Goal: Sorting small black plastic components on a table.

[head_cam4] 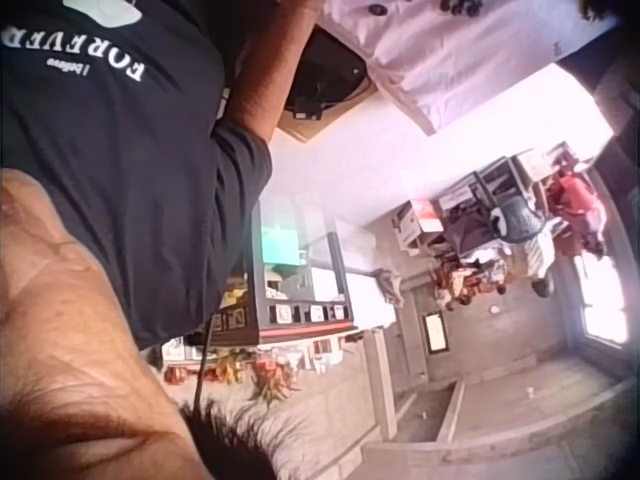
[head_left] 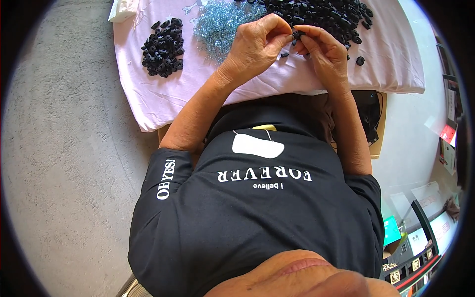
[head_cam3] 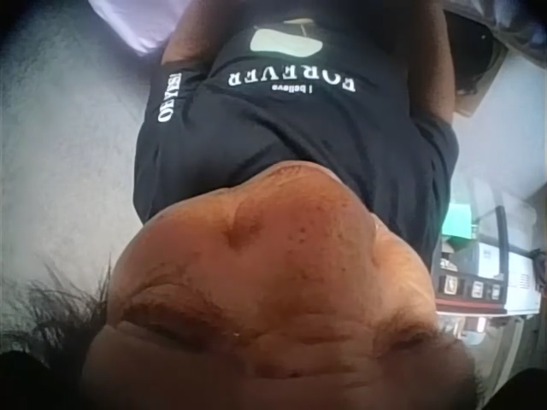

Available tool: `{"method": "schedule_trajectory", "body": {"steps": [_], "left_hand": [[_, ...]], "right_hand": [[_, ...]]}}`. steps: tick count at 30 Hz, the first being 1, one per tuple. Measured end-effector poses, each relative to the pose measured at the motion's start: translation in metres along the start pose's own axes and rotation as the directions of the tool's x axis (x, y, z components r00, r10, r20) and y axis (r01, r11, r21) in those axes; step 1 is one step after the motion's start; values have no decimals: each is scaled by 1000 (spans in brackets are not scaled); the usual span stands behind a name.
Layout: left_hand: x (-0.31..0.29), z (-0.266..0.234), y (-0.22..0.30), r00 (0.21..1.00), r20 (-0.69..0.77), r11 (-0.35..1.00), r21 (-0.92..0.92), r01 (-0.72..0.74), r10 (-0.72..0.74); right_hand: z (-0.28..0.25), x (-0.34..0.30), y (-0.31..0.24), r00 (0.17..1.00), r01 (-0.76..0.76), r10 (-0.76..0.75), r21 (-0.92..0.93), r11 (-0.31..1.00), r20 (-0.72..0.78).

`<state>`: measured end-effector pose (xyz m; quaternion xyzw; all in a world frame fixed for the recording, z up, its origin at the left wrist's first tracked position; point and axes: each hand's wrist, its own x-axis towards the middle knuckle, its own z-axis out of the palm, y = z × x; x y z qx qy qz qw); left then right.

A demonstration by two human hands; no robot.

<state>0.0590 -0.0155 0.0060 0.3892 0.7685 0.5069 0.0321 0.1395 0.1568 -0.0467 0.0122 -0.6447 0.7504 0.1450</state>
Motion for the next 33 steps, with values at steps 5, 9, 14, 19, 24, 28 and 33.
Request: {"method": "schedule_trajectory", "body": {"steps": [5, 9, 14, 19, 24, 28, 33], "left_hand": [[2, 4, -6, 992, 68, 976, -185, 116, -106], [6, 6, -9, 976, 122, 926, -314, 209, -179], [1, 1, -2, 977, 87, 980, -25, 196, -194], [-17, 0, 3, 982, 187, 945, 316, -82, 23], [-24, 5, 0, 986, 167, 900, 426, -96, 26], [-15, -2, 8, 981, 113, 966, 224, 129, -157], [-6, -2, 0, 987, 36, 979, -123, 162, -159]], "right_hand": [[-3, 0, -1, 999, 4, -3, -33, 999, 44], [-8, 0, 0, 998, -11, 8, 41, 999, 61], [-14, 1, 8, 997, -37, 50, 215, 976, -52], [-11, 2, 4, 996, -36, 46, 139, 990, -73], [-8, 1, 2, 997, -33, 42, 140, 990, -60], [-10, 0, 3, 999, -38, 38, 107, 994, 1], [-9, 1, 0, 998, -34, 30, 85, 996, 47]]}}
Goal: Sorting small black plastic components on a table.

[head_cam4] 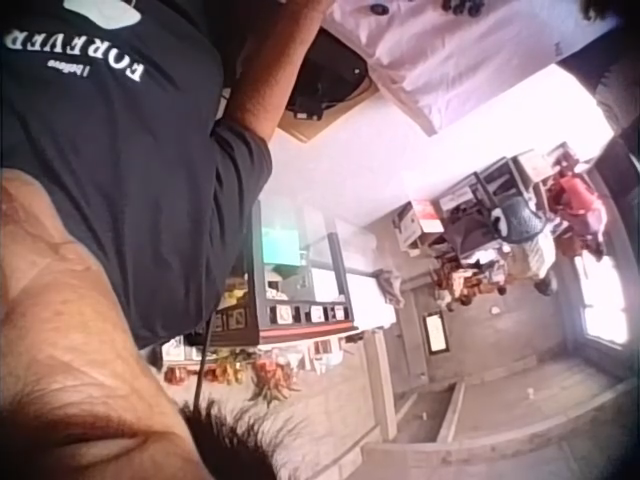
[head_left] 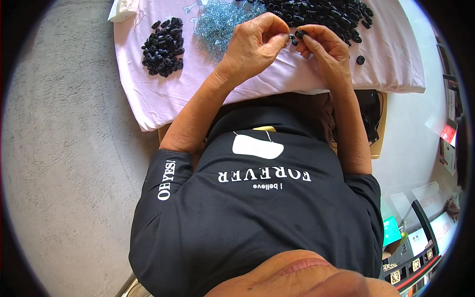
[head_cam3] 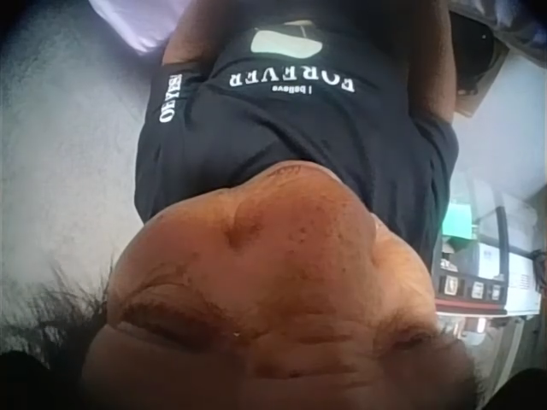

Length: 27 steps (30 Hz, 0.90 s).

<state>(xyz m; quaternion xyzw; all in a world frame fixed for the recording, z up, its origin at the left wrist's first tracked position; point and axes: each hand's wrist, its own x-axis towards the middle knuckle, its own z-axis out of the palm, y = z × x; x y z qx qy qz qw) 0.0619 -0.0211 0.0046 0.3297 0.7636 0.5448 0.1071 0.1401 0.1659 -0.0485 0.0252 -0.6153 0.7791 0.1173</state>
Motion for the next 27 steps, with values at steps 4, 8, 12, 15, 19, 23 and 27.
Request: {"method": "schedule_trajectory", "body": {"steps": [4, 8, 12, 15, 19, 23, 27], "left_hand": [[3, 2, 7, 1000, 5, 999, 33, -16, 16], [2, 6, 0, 999, 3, 999, -26, -39, 39], [2, 3, -2, 998, 45, 999, 1, -47, 47], [2, 4, -2, 1000, 22, 994, -105, 12, -10], [1, 8, 1, 999, 32, 988, -150, 31, -27], [0, 8, 2, 998, 50, 987, -153, 54, -47], [0, 6, 3, 998, 55, 995, -99, 24, -18]], "right_hand": [[0, -1, 0, 1000, -7, 7, -12, 1000, 16], [-1, -1, 0, 1000, 2, -1, -19, 1000, 29], [-2, -1, 1, 999, 4, -3, -4, 1000, 34], [-2, -1, 0, 999, -9, 10, -31, 999, 31], [-1, -1, 0, 1000, -3, 4, -13, 1000, 31], [-1, -1, 0, 1000, -10, 11, -15, 1000, 25], [-1, -1, -1, 1000, 3, -2, -34, 999, 27]]}}
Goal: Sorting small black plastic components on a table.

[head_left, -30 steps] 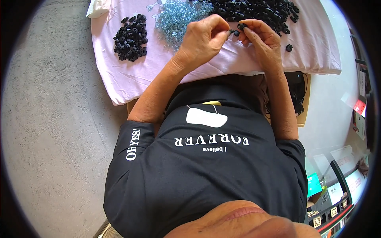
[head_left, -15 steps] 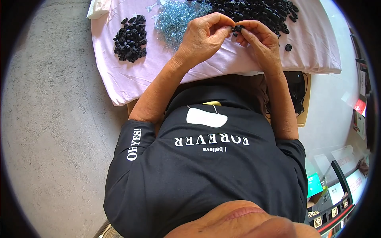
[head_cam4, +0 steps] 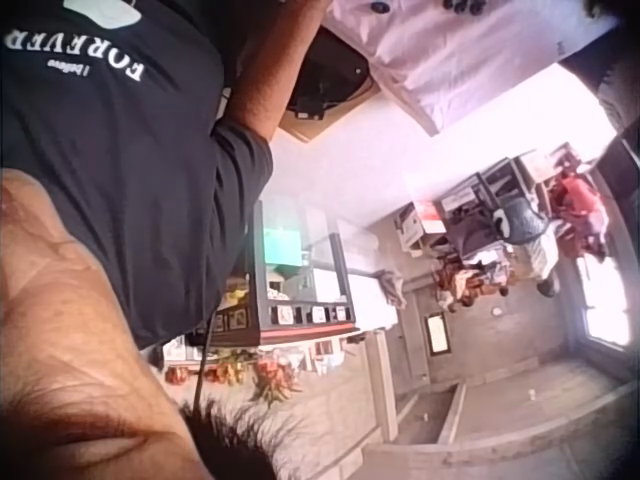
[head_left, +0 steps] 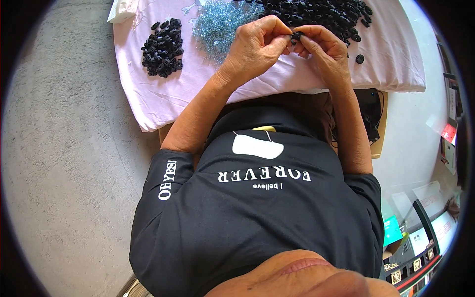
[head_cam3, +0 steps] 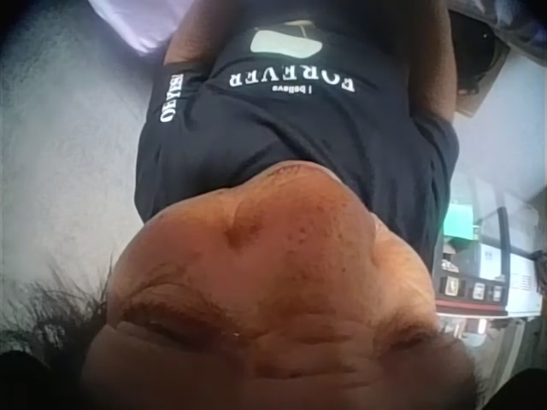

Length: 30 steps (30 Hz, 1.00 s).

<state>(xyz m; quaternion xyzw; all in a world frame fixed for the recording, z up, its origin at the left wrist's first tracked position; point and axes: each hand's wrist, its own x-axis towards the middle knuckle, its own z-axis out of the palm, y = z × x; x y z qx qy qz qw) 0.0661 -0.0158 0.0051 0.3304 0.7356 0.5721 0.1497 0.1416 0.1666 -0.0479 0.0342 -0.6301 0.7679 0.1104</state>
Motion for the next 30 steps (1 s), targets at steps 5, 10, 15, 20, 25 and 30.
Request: {"method": "schedule_trajectory", "body": {"steps": [5, 10, 15, 20, 25, 30], "left_hand": [[1, 1, -3, 999, -21, 996, 83, -25, 26], [1, 5, -2, 990, -69, 975, 197, -105, 120], [-3, 7, 0, 988, -40, 931, 344, -123, 146], [-4, 8, 3, 975, -78, 907, 388, -162, 207], [-8, 13, 4, 976, -120, 929, 347, -128, 179], [-2, 16, -1, 983, -125, 954, 284, -95, 135]], "right_hand": [[-1, 1, 4, 1000, -1, 1, -17, 1000, -1], [0, 0, 4, 1000, 21, -22, -56, 998, -7], [4, 0, 3, 999, 35, -36, -57, 998, -23], [9, -2, 1, 996, 80, -82, -32, 996, -39], [13, -2, 1, 995, 92, -94, -44, 995, -46], [8, 0, 1, 998, 33, -34, -23, 999, -59]]}}
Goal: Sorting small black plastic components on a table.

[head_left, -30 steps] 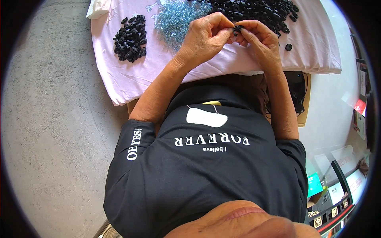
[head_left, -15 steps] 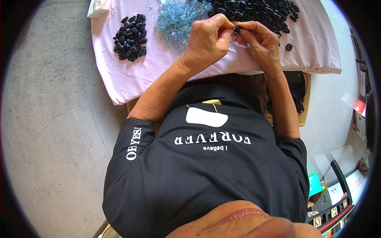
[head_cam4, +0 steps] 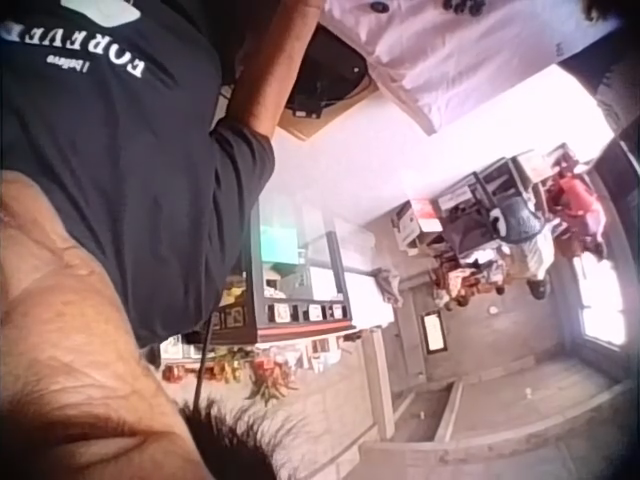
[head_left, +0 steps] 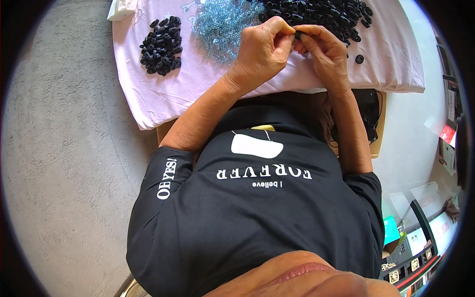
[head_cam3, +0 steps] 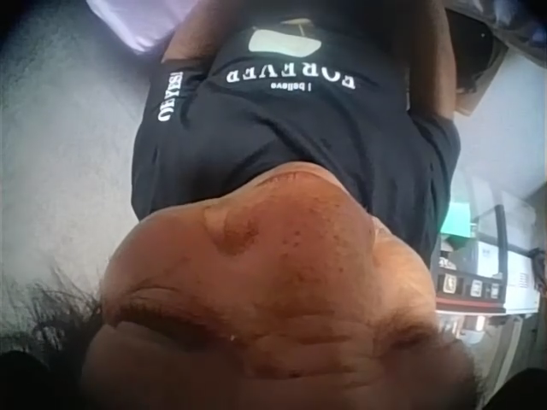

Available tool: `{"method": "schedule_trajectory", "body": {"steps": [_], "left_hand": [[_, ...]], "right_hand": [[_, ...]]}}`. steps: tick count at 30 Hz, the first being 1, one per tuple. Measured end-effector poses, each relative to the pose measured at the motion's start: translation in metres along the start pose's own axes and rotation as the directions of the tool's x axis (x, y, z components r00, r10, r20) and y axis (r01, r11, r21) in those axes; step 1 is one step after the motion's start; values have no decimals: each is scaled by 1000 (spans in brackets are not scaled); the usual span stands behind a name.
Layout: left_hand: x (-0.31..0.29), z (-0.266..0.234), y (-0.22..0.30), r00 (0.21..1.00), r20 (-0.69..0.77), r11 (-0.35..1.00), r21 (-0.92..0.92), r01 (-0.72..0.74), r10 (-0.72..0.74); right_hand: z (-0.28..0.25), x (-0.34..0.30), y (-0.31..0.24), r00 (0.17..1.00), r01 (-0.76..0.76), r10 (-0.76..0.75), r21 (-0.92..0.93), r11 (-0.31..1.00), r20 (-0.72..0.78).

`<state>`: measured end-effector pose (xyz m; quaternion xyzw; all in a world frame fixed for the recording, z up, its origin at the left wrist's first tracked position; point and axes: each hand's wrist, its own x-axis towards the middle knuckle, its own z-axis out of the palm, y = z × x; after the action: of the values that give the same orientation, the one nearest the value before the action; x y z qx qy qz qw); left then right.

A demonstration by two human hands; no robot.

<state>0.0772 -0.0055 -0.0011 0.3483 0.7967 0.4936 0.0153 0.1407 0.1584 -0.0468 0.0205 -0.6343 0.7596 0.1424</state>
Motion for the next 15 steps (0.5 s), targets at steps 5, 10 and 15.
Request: {"method": "schedule_trajectory", "body": {"steps": [5, 10, 15], "left_hand": [[9, -7, 2, 994, 74, 990, -115, -76, 85], [15, -17, 0, 981, 163, 989, -120, -84, 103], [22, -24, 1, 955, 258, 986, -116, -118, 145]], "right_hand": [[-9, 3, -2, 997, -74, 67, 208, 975, 39], [-12, 3, -3, 991, -136, 129, 309, 941, 44], [-16, 2, -3, 985, -159, 132, 295, 942, 112]]}}
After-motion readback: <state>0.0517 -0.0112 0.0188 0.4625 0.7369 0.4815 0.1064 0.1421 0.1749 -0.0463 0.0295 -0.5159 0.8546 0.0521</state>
